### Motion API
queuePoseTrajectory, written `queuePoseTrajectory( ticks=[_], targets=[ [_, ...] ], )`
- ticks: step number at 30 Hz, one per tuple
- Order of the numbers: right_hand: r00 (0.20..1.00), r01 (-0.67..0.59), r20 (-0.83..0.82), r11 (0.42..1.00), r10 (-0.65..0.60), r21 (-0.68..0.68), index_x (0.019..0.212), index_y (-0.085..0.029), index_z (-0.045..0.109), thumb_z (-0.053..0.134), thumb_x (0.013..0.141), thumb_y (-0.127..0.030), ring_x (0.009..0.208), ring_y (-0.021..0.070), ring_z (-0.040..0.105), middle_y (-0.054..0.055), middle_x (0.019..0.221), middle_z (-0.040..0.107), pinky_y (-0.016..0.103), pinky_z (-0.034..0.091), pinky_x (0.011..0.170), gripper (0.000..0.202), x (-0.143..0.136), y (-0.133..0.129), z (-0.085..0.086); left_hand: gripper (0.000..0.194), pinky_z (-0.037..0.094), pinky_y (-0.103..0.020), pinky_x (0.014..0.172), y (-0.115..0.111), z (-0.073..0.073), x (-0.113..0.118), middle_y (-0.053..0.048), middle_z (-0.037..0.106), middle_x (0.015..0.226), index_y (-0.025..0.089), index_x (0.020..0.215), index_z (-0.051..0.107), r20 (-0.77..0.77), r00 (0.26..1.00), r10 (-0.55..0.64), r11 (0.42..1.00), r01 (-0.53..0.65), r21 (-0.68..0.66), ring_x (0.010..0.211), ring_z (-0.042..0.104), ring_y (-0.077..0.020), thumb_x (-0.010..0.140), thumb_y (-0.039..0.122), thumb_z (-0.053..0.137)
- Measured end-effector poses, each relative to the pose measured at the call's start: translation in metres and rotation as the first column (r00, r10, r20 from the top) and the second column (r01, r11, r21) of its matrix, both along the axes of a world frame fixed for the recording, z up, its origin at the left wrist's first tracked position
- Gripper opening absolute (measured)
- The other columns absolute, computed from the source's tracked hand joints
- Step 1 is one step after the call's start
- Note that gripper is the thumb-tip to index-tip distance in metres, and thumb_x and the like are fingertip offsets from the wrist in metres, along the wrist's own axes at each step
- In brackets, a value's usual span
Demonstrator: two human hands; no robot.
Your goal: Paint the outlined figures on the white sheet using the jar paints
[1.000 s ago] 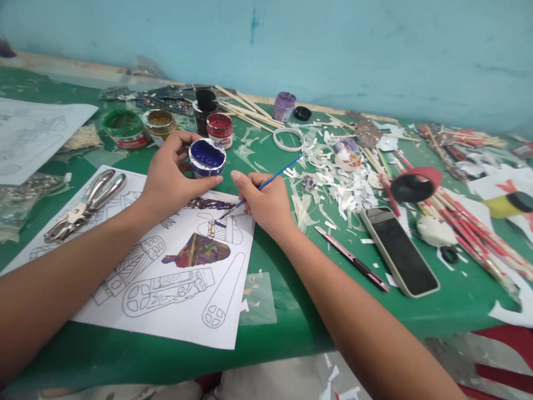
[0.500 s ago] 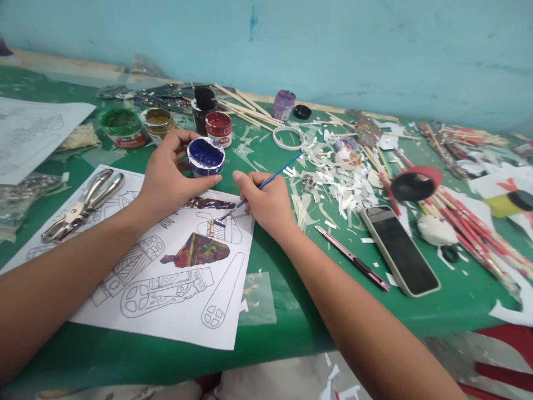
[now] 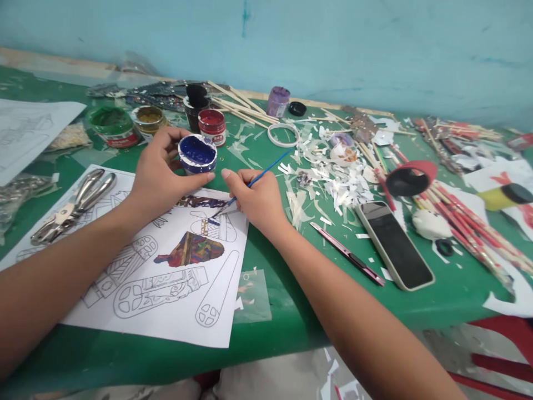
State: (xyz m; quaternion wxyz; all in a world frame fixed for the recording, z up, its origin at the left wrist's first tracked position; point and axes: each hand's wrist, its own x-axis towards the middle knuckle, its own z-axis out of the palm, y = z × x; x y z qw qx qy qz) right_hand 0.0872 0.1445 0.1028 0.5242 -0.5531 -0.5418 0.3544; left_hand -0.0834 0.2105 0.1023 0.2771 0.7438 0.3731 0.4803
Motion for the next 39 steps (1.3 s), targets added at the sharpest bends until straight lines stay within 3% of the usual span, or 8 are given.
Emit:
queuePoseTrajectory(
  ticks=[6,39],
  targets=[
    [0.999,-0.006,-0.054,1.000,0.006,-0.012,0.047,-0.021,0.049,0.064,0.088,-0.035,0.032,0.0054,0.038,-0.008,0.035,0.041,0.022,0.033,0.038,0.046,-0.0002,0.0013,-0.0014,0.051,0.056,-0.037,0.078,-0.0006,-0.0001,0.0001,-0.004,0.065,0.107,0.024,0.103,0.053,0.015,1.000,-0.010,1.000,0.011,-0.018,0.096,0.065,-0.0233,0.063,0.022,0.084],
    [1.000,0.020,-0.006,1.000,-0.020,-0.018,0.048,-0.021,0.047,0.062,0.089,-0.035,0.035,0.0062,0.039,-0.008,0.037,0.039,0.023,0.034,0.041,0.046,0.0025,-0.0009,-0.0016,0.050,0.057,-0.039,0.079,-0.0021,0.0022,-0.0004,-0.004,0.065,0.109,0.026,0.104,0.053,0.000,1.000,-0.011,0.999,0.011,-0.039,0.097,0.065,-0.0241,0.063,0.027,0.083]
  ],
)
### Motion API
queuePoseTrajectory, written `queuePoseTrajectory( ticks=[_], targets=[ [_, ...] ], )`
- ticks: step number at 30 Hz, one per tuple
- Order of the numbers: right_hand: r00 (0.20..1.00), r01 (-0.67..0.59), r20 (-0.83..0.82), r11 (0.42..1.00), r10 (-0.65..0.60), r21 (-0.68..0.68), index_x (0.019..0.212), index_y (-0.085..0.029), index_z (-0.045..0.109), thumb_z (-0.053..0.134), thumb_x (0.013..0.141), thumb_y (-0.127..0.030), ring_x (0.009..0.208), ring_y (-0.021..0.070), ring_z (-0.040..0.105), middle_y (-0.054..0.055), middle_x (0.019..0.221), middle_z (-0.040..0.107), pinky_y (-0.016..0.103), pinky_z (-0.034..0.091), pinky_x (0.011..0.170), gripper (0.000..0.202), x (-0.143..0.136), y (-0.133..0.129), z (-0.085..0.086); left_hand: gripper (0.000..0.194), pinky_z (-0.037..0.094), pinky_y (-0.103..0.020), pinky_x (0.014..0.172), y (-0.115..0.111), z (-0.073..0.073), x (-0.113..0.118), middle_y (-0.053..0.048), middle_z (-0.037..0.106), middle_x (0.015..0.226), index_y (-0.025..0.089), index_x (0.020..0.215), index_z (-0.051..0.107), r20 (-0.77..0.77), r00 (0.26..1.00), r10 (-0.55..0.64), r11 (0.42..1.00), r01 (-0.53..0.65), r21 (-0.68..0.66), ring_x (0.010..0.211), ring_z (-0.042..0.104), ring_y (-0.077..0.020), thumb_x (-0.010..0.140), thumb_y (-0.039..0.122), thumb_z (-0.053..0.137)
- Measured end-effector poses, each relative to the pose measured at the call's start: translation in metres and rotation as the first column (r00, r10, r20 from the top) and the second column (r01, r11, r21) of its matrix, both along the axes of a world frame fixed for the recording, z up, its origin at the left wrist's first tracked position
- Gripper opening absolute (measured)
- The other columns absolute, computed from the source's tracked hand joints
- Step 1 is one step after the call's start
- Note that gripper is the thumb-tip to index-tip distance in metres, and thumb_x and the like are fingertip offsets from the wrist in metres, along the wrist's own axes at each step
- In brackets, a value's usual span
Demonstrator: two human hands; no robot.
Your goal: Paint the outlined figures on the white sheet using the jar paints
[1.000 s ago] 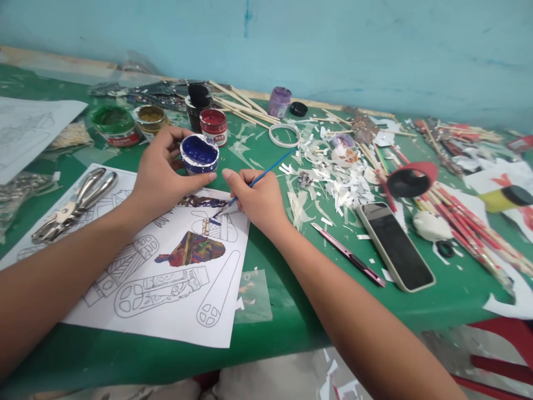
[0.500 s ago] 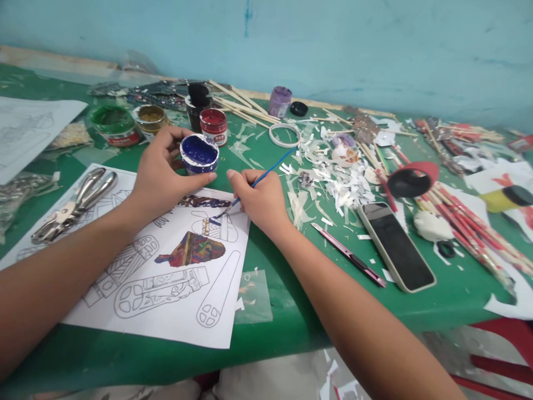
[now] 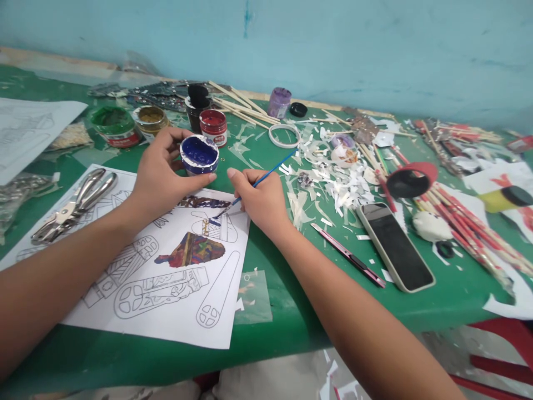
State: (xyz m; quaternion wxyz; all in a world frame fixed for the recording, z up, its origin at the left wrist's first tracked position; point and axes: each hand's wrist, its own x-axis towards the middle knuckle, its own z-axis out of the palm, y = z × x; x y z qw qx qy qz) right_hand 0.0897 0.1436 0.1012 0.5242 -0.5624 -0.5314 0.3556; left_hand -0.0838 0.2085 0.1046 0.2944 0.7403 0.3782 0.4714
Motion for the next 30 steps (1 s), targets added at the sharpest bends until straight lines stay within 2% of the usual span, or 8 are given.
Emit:
queuePoseTrajectory(
  ticks=[21,26,30],
  targets=[
    [1.000,0.009,0.015,1.000,-0.009,0.004,0.045,-0.021,0.045,0.062,0.087,-0.031,0.033,0.0052,0.036,-0.009,0.036,0.037,0.023,0.033,0.040,0.046,0.0018,-0.0001,-0.0006,0.050,0.056,-0.040,0.078,-0.0006,0.0010,0.0008,-0.004,0.065,0.108,0.026,0.102,0.053,0.006,1.000,0.008,1.000,-0.008,0.001,0.096,0.065,-0.0247,0.062,0.027,0.083],
    [0.998,0.015,-0.063,1.000,-0.016,-0.016,0.047,-0.021,0.047,0.064,0.087,-0.038,0.033,0.0058,0.036,-0.008,0.037,0.038,0.023,0.033,0.038,0.047,0.0008,0.0006,-0.0010,0.050,0.056,-0.040,0.076,-0.0006,0.0011,0.0007,-0.004,0.065,0.108,0.027,0.101,0.053,0.007,1.000,0.004,1.000,-0.004,-0.014,0.095,0.065,-0.0247,0.062,0.028,0.083],
    [0.999,-0.012,-0.047,1.000,0.012,0.004,0.048,-0.020,0.049,0.065,0.087,-0.040,0.034,0.0059,0.039,-0.007,0.038,0.042,0.022,0.034,0.039,0.046,-0.0020,0.0008,0.0001,0.050,0.056,-0.040,0.075,-0.0008,0.0016,0.0005,-0.004,0.065,0.107,0.026,0.100,0.053,0.005,1.000,0.015,1.000,-0.015,-0.009,0.094,0.064,-0.0247,0.061,0.028,0.083]
  ],
)
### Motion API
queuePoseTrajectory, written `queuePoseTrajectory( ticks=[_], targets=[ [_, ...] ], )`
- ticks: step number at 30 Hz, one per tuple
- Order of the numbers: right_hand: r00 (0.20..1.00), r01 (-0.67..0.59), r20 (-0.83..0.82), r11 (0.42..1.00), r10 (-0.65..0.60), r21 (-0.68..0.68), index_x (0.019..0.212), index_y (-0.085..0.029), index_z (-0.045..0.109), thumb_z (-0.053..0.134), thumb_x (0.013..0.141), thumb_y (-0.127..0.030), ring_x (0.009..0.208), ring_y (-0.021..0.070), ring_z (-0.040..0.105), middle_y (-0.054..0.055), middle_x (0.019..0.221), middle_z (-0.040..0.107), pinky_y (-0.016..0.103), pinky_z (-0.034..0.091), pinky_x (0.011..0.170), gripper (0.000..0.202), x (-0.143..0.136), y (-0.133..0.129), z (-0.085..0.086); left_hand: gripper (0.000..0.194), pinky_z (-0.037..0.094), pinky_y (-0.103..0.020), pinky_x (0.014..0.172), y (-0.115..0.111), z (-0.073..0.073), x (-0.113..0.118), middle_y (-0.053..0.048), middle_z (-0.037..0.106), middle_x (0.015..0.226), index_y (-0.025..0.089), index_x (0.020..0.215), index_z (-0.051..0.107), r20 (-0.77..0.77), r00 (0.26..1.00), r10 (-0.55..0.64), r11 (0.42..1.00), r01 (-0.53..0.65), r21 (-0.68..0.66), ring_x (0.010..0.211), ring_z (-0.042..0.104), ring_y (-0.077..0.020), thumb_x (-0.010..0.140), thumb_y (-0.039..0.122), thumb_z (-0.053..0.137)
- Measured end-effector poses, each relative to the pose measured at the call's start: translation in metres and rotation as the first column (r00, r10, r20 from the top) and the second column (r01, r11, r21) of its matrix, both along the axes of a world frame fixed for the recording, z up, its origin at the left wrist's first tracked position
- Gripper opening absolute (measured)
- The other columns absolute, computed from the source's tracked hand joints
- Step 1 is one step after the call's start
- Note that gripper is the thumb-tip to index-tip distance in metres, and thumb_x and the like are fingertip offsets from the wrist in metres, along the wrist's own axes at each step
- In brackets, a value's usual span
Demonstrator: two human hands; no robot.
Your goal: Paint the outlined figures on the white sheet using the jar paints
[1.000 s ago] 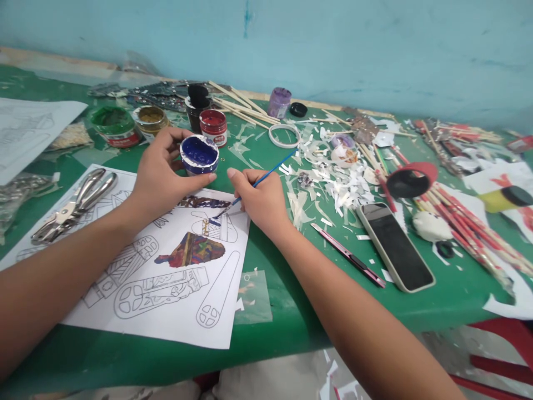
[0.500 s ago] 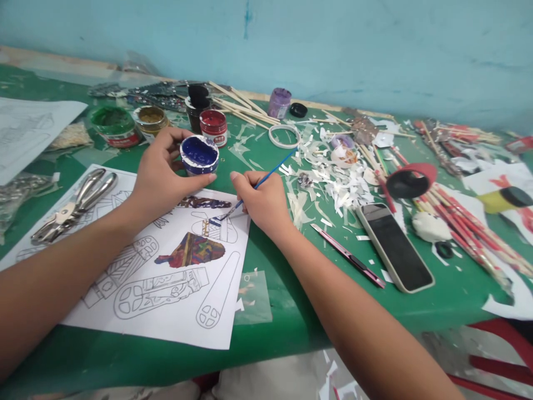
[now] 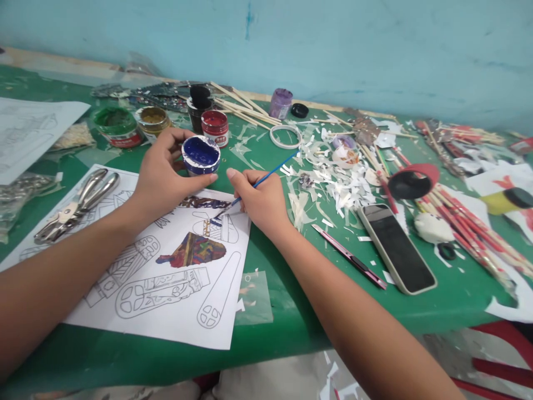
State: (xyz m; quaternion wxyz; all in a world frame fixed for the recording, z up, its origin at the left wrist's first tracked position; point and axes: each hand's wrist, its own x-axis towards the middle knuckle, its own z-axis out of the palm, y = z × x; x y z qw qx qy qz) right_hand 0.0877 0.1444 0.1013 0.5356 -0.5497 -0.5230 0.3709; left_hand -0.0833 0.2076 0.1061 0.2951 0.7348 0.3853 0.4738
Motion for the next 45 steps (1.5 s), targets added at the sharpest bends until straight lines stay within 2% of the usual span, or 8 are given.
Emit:
queuePoseTrajectory(
  ticks=[8,12,22,26,31,36,39,45],
  targets=[
    [0.997,-0.001,0.073,1.000,0.002,-0.009,0.046,-0.020,0.047,0.066,0.086,-0.037,0.036,0.0060,0.039,-0.007,0.037,0.041,0.023,0.033,0.041,0.047,-0.0014,-0.0017,0.0033,0.050,0.057,-0.039,0.078,0.0001,-0.0008,-0.0003,-0.004,0.065,0.109,0.026,0.104,0.053,-0.016,1.000,0.002,1.000,-0.002,0.018,0.097,0.065,-0.0246,0.063,0.027,0.083],
    [1.000,0.003,0.025,1.000,-0.003,-0.022,0.047,-0.021,0.047,0.065,0.087,-0.039,0.034,0.0062,0.039,-0.008,0.037,0.040,0.023,0.034,0.039,0.048,-0.0015,-0.0011,0.0017,0.051,0.057,-0.038,0.076,0.0002,-0.0015,0.0000,-0.004,0.065,0.108,0.026,0.104,0.054,-0.012,1.000,0.006,1.000,-0.006,0.017,0.096,0.065,-0.0241,0.062,0.026,0.084],
    [0.999,0.001,0.047,1.000,0.000,-0.007,0.047,-0.021,0.047,0.062,0.089,-0.034,0.035,0.0059,0.036,-0.008,0.037,0.039,0.024,0.033,0.041,0.046,0.0003,-0.0020,0.0005,0.050,0.056,-0.039,0.074,-0.0001,-0.0009,-0.0002,-0.003,0.066,0.107,0.027,0.102,0.054,-0.002,1.000,0.001,1.000,-0.001,0.013,0.094,0.065,-0.0240,0.062,0.027,0.084],
    [0.994,0.028,0.105,1.000,-0.028,0.000,0.046,-0.021,0.046,0.062,0.088,-0.030,0.036,0.0062,0.034,-0.008,0.037,0.037,0.024,0.031,0.042,0.046,0.0009,-0.0020,-0.0002,0.050,0.056,-0.039,0.074,-0.0003,-0.0010,-0.0003,-0.003,0.065,0.108,0.027,0.102,0.053,-0.009,1.000,0.002,1.000,-0.002,0.004,0.095,0.065,-0.0243,0.062,0.027,0.084],
    [0.998,0.007,0.060,1.000,-0.008,0.004,0.047,-0.021,0.047,0.061,0.089,-0.034,0.035,0.0059,0.033,-0.008,0.037,0.037,0.024,0.029,0.040,0.046,0.0018,-0.0013,-0.0013,0.051,0.055,-0.038,0.074,-0.0003,-0.0009,0.0001,-0.004,0.065,0.107,0.026,0.102,0.054,0.007,1.000,0.001,1.000,-0.001,0.008,0.094,0.065,-0.0238,0.061,0.025,0.084],
    [0.995,0.030,0.091,1.000,-0.030,-0.002,0.045,-0.020,0.045,0.061,0.087,-0.026,0.034,0.0047,0.035,-0.009,0.036,0.036,0.022,0.030,0.040,0.046,0.0010,-0.0017,0.0003,0.050,0.054,-0.035,0.072,-0.0011,0.0004,0.0006,-0.004,0.065,0.105,0.024,0.101,0.054,0.009,1.000,0.004,1.000,-0.004,-0.003,0.092,0.064,-0.0223,0.061,0.023,0.084],
    [0.999,0.027,0.044,1.000,-0.026,-0.004,0.046,-0.020,0.046,0.061,0.088,-0.030,0.032,0.0045,0.033,-0.009,0.036,0.035,0.022,0.029,0.038,0.046,0.0010,-0.0017,0.0004,0.051,0.054,-0.034,0.073,-0.0010,0.0000,0.0008,-0.004,0.065,0.106,0.023,0.102,0.055,0.011,1.000,0.006,1.000,-0.006,0.003,0.093,0.064,-0.0220,0.061,0.021,0.084],
    [0.995,0.038,0.088,0.999,-0.038,0.005,0.045,-0.020,0.046,0.062,0.087,-0.026,0.033,0.0048,0.036,-0.008,0.035,0.038,0.021,0.030,0.038,0.046,0.0023,-0.0027,-0.0001,0.051,0.054,-0.033,0.072,-0.0001,-0.0016,0.0007,-0.004,0.065,0.106,0.023,0.103,0.055,0.011,1.000,0.010,1.000,-0.010,0.011,0.092,0.064,-0.0215,0.060,0.019,0.084]
  ],
)
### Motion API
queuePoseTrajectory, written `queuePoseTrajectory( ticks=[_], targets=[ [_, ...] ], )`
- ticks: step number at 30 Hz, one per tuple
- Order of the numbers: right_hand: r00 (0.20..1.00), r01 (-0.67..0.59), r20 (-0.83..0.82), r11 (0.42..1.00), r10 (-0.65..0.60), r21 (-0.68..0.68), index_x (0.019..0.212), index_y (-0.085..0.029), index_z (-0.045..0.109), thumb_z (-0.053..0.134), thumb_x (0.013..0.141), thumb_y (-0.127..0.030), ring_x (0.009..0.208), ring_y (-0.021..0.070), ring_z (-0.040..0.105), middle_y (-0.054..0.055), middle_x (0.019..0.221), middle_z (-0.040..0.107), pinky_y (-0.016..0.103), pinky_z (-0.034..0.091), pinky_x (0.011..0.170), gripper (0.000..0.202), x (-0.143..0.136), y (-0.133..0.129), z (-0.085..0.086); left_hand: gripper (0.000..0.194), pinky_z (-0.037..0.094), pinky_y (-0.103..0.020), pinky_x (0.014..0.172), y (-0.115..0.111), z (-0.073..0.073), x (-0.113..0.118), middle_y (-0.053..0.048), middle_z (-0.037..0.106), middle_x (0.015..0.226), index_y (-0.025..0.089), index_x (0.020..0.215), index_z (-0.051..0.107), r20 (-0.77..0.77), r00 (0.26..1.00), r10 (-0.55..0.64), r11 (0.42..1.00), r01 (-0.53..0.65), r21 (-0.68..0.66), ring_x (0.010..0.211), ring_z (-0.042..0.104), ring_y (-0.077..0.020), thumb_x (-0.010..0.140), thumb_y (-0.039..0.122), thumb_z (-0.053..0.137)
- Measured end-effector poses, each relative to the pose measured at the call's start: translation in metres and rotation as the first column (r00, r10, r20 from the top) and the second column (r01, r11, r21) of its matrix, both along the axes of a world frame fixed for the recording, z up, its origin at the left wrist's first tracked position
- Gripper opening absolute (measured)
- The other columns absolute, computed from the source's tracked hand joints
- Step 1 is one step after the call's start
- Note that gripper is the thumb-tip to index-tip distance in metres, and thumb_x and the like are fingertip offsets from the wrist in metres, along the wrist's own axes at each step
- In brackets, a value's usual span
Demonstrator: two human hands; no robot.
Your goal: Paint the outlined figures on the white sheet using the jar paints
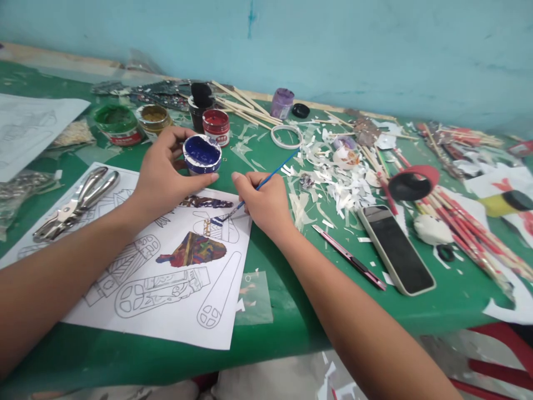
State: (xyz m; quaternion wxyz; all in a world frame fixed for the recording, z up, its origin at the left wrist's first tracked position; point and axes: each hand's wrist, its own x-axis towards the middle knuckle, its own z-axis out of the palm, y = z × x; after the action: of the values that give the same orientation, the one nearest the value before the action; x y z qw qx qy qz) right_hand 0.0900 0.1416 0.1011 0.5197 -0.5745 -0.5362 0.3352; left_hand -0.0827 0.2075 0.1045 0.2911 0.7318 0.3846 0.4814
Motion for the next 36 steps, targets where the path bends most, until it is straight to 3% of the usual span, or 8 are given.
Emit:
queuePoseTrajectory(
  ticks=[25,31,36],
  targets=[
    [0.998,-0.001,-0.069,1.000,0.002,0.007,0.044,-0.020,0.045,0.064,0.086,-0.031,0.031,0.0042,0.035,-0.009,0.035,0.036,0.021,0.031,0.037,0.047,0.000,0.002,0.000,0.053,0.054,-0.032,0.073,0.001,0.000,-0.001,-0.003,0.065,0.106,0.023,0.106,0.055,0.005,1.000,-0.018,1.000,0.018,0.002,0.093,0.064,-0.0203,0.062,0.018,0.084],
    [0.960,0.186,-0.226,0.981,-0.167,0.064,0.048,-0.021,0.047,0.070,0.082,-0.052,0.030,0.0053,0.037,-0.008,0.038,0.040,0.022,0.034,0.035,0.051,0.008,0.006,0.006,0.052,0.055,-0.033,0.076,-0.001,0.002,-0.003,-0.003,0.064,0.106,0.023,0.105,0.053,-0.026,1.000,-0.009,1.000,0.008,-0.030,0.097,0.064,-0.0210,0.064,0.019,0.084],
    [0.912,0.200,-0.373,0.979,-0.172,0.039,0.049,-0.022,0.045,0.068,0.081,-0.061,0.031,0.0063,0.034,-0.009,0.035,0.033,0.023,0.036,0.035,0.055,0.013,0.007,0.012,0.052,0.054,-0.033,0.078,-0.002,0.005,-0.004,-0.004,0.064,0.105,0.022,0.105,0.053,-0.028,1.000,-0.007,0.999,0.006,-0.043,0.098,0.063,-0.0219,0.063,0.023,0.082]
  ],
)
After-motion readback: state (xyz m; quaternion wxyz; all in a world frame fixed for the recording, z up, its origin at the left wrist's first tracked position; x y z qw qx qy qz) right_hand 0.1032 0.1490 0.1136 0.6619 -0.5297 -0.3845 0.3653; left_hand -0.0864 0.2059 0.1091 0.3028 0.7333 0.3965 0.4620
